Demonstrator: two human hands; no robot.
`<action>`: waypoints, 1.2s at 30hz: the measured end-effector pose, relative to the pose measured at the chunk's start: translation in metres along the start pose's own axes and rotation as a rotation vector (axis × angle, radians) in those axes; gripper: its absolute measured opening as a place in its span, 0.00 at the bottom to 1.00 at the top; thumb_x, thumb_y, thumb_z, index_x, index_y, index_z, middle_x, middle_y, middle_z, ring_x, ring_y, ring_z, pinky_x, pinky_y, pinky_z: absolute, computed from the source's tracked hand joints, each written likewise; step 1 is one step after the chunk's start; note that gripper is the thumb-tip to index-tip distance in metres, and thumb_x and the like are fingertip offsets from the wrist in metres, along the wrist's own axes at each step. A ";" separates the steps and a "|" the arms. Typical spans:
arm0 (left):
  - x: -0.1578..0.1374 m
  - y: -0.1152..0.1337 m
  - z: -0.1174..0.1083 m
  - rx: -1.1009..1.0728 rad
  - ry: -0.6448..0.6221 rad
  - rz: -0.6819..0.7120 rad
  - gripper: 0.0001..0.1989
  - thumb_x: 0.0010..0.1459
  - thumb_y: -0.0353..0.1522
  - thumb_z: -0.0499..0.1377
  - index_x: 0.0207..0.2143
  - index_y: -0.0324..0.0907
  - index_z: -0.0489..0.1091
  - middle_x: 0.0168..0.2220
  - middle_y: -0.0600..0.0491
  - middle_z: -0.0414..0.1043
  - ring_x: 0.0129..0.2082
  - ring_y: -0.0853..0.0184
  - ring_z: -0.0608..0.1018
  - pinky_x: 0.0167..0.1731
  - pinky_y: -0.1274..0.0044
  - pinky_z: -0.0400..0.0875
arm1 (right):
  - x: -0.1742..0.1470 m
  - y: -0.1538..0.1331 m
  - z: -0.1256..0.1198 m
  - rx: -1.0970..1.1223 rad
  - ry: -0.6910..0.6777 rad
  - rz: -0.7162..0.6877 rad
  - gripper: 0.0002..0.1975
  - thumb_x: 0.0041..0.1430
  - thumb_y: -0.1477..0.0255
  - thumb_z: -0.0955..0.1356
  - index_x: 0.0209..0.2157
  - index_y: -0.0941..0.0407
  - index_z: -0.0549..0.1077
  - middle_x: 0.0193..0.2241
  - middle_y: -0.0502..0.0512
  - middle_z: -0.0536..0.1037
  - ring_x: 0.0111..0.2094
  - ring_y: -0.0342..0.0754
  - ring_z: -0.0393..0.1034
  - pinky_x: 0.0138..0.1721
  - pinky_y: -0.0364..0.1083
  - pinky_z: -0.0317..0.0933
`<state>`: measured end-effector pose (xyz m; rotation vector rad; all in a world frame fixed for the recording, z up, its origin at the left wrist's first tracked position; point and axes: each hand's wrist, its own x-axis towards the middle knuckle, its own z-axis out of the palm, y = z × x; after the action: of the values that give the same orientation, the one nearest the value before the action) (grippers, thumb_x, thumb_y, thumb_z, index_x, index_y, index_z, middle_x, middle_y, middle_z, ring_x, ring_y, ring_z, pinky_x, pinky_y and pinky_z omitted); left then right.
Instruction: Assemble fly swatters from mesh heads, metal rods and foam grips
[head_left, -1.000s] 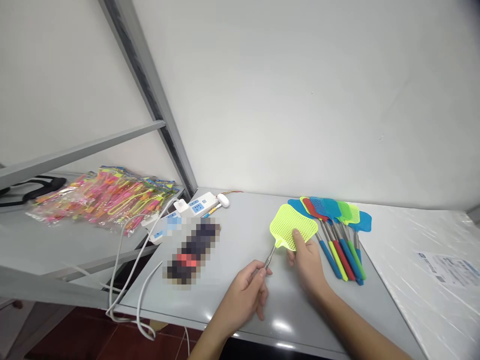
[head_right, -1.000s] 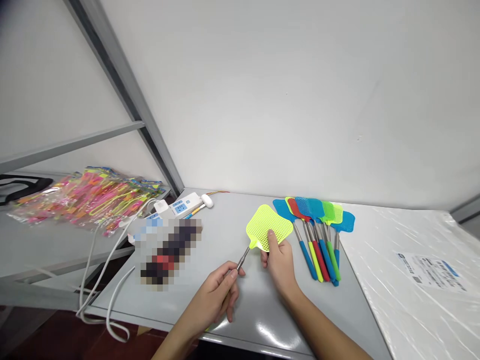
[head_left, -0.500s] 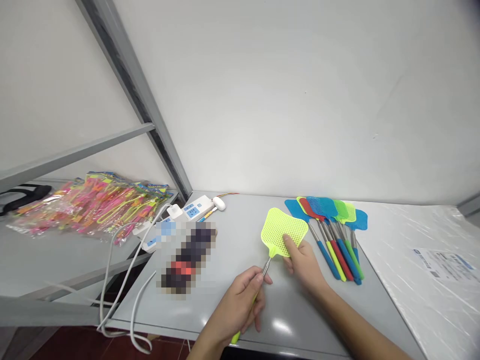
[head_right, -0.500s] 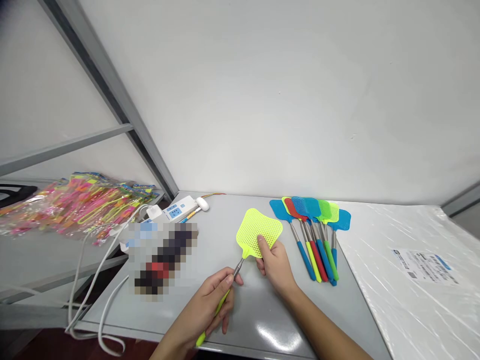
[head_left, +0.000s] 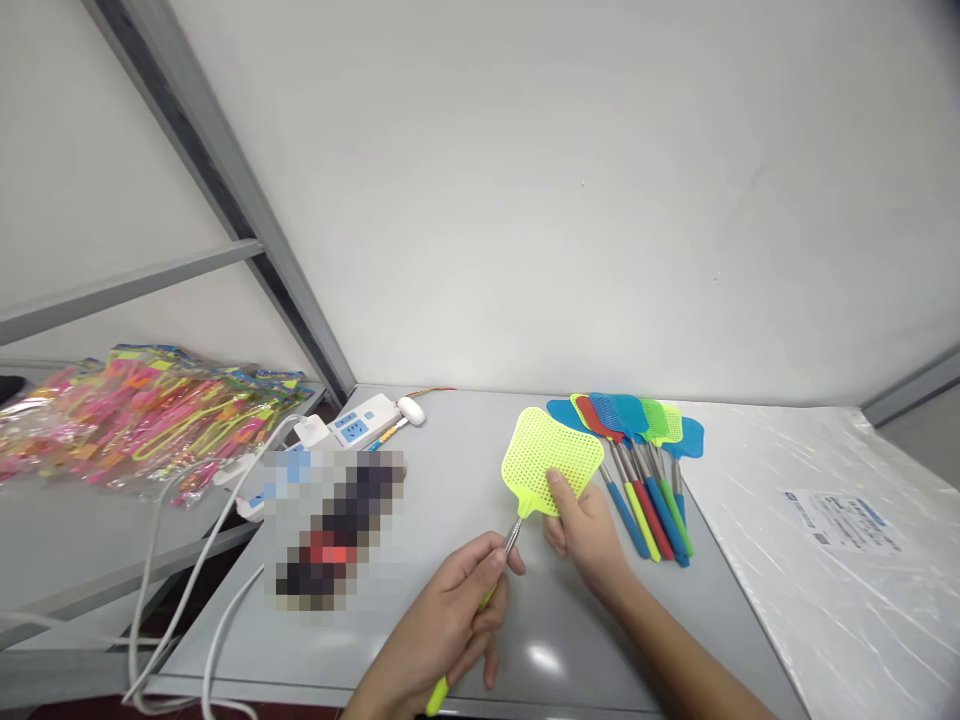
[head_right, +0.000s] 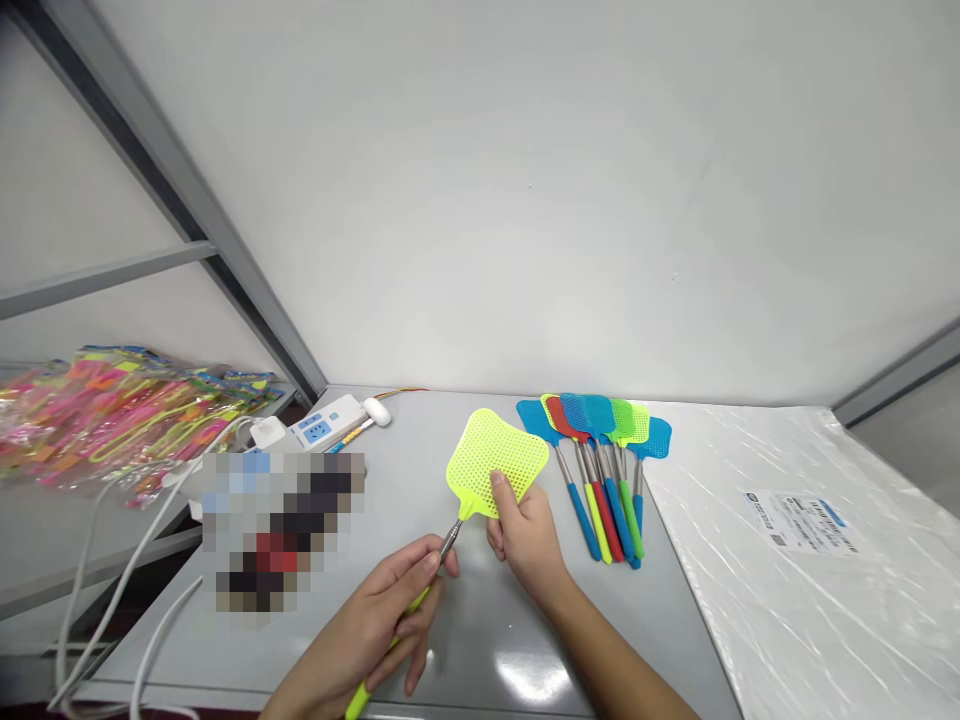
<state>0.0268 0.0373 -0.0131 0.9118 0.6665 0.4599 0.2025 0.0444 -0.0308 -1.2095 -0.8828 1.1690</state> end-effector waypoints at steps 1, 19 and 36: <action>-0.001 0.003 0.002 0.006 -0.015 -0.014 0.16 0.64 0.45 0.50 0.42 0.42 0.64 0.17 0.66 0.54 0.06 0.81 0.49 0.13 0.81 0.66 | -0.002 -0.002 -0.002 0.003 0.001 -0.005 0.25 0.63 0.53 0.62 0.18 0.54 0.58 0.07 0.41 0.55 0.09 0.37 0.49 0.13 0.40 0.43; 0.022 -0.003 0.080 0.556 0.118 0.089 0.19 0.67 0.46 0.43 0.38 0.43 0.64 0.21 0.60 0.62 0.22 0.72 0.65 0.27 0.80 0.63 | -0.036 -0.022 -0.058 0.046 0.025 -0.044 0.21 0.59 0.59 0.67 0.19 0.54 0.58 0.11 0.42 0.57 0.14 0.38 0.52 0.18 0.42 0.47; 0.008 -0.023 0.095 0.574 0.246 0.185 0.17 0.67 0.45 0.45 0.31 0.43 0.59 0.20 0.61 0.57 0.22 0.72 0.63 0.25 0.80 0.62 | -0.055 -0.016 -0.061 -0.096 -0.017 -0.112 0.18 0.59 0.61 0.68 0.21 0.54 0.61 0.13 0.43 0.59 0.15 0.40 0.53 0.18 0.43 0.47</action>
<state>0.1007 -0.0247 0.0065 1.4827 0.9685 0.5627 0.2518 -0.0222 -0.0219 -1.2125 -1.0168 1.0584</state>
